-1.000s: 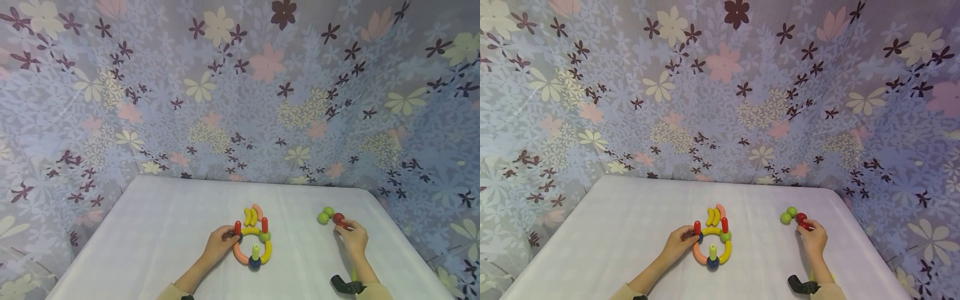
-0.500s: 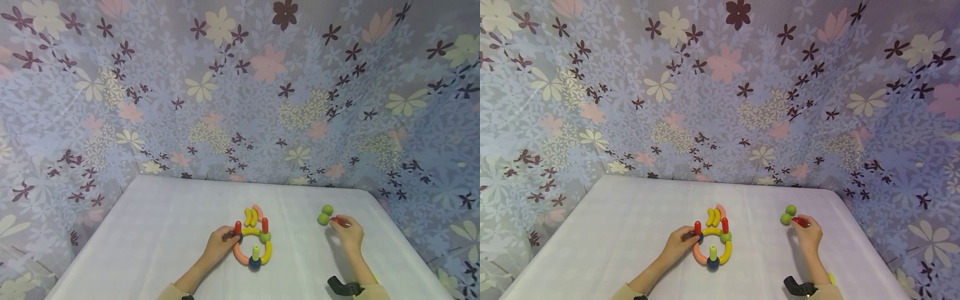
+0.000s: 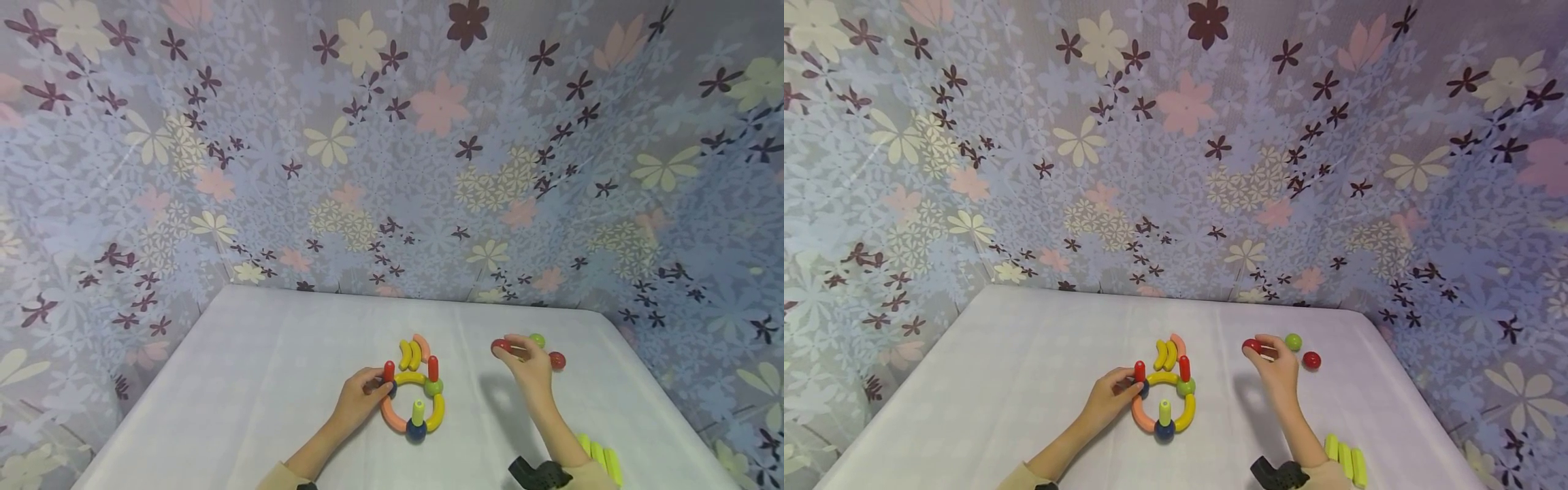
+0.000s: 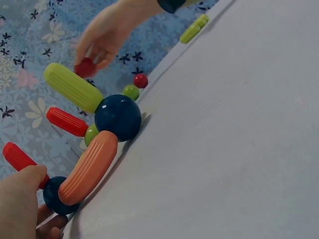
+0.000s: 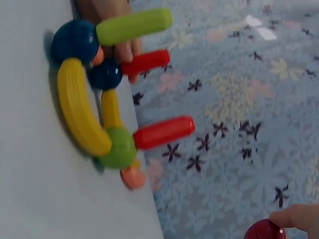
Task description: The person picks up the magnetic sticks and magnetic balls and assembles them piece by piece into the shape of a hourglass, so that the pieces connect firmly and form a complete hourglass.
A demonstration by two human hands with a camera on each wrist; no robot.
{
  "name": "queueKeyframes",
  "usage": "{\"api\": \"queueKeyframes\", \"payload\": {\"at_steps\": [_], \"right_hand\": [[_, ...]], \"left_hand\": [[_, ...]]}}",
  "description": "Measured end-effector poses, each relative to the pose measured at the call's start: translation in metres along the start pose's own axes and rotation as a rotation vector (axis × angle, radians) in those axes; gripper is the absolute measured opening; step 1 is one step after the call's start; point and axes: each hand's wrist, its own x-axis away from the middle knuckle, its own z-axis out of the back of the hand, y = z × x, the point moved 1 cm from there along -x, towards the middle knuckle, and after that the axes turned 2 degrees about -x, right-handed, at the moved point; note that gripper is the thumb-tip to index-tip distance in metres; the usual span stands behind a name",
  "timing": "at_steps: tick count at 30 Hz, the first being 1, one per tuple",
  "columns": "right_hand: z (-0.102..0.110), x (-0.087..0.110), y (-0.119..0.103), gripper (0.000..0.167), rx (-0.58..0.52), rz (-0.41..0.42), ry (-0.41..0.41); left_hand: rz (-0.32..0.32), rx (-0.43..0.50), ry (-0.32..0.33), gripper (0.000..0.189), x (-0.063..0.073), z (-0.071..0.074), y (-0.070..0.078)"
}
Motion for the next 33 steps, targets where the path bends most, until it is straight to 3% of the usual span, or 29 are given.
{"api": "queueKeyframes", "payload": {"at_steps": [9,19,27,33], "right_hand": [[-0.045,0.014,-0.033,0.035,-0.102,0.054,-0.163],[-0.094,0.031,-0.053,0.032,-0.193,0.151,-0.347],[-0.115,0.044,-0.06,0.032,-0.241,0.241,-0.54],[-0.123,0.048,-0.055,0.03,-0.246,0.294,-0.6]], "left_hand": [[-0.006,0.012,0.004,0.033,-0.003,-0.003,-0.002],[-0.009,0.001,-0.009,0.034,-0.003,-0.001,-0.003],[-0.042,0.018,0.002,0.03,-0.005,-0.001,-0.004],[-0.064,0.026,-0.002,0.028,-0.003,-0.002,-0.007]]}}
